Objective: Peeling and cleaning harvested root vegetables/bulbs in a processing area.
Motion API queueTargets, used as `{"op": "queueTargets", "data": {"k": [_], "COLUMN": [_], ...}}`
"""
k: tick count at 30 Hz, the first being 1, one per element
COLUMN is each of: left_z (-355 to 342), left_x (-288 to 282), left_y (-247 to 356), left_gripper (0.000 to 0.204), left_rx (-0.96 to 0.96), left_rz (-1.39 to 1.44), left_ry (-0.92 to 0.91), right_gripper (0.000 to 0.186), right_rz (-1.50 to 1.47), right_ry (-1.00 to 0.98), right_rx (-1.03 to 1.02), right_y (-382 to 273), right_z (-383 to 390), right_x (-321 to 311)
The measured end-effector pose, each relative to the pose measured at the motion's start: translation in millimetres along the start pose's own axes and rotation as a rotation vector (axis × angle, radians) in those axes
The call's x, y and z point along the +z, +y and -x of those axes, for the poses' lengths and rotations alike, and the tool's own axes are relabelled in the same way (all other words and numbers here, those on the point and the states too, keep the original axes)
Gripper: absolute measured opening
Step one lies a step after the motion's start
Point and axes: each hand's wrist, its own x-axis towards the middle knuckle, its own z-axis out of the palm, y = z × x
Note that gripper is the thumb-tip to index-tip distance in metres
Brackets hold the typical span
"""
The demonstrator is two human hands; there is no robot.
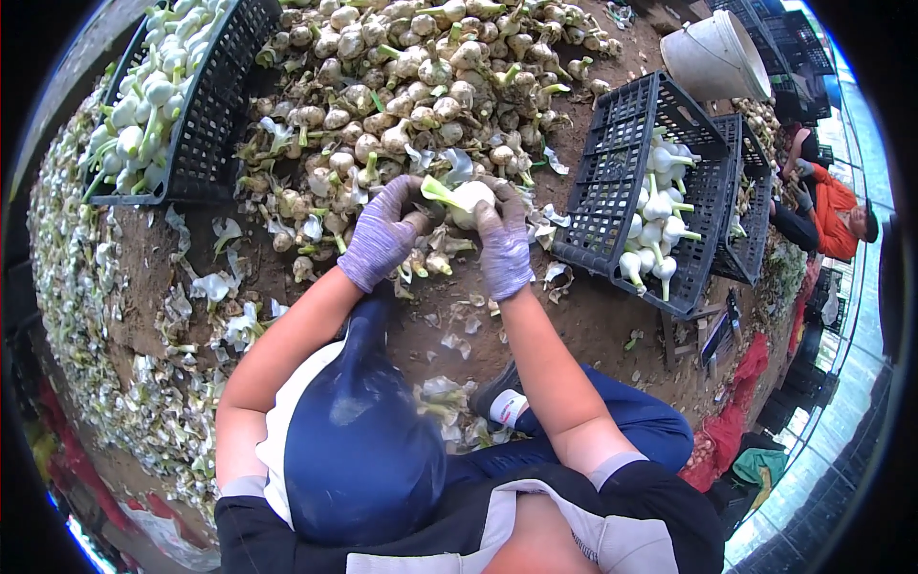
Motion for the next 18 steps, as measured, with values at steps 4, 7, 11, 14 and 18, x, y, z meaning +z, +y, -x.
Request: {"op": "queueTargets", "data": {"k": [4,7,11,14,18], "left_z": [-1,0,-4,-4,7], "left_x": [1,-2,-2,-4,3], "left_y": [7,3,-7,-13,-8], "left_gripper": [0.051,0.044,0.033,0.029,0.022], "left_rx": [-0.126,-0.145,-0.115,-0.051,0.092], "left_rz": [0.167,0.248,0.225,0.051,-0.165], "left_ry": [-0.057,-0.026,0.060,0.118,-0.075], "right_gripper": [0.047,0.058,0.065,0.059,0.044], "right_rz": [-0.003,0.380,0.679,0.638,-0.298], "right_ry": [-0.029,0.037,0.054,0.049,0.012], "right_rx": [-0.278,-0.538,-0.824,-0.772,0.229], "right_y": [13,8,6,1,12], "right_z": [6,6,8,10,-6], "right_x": [5,7,11,12,-4]}}
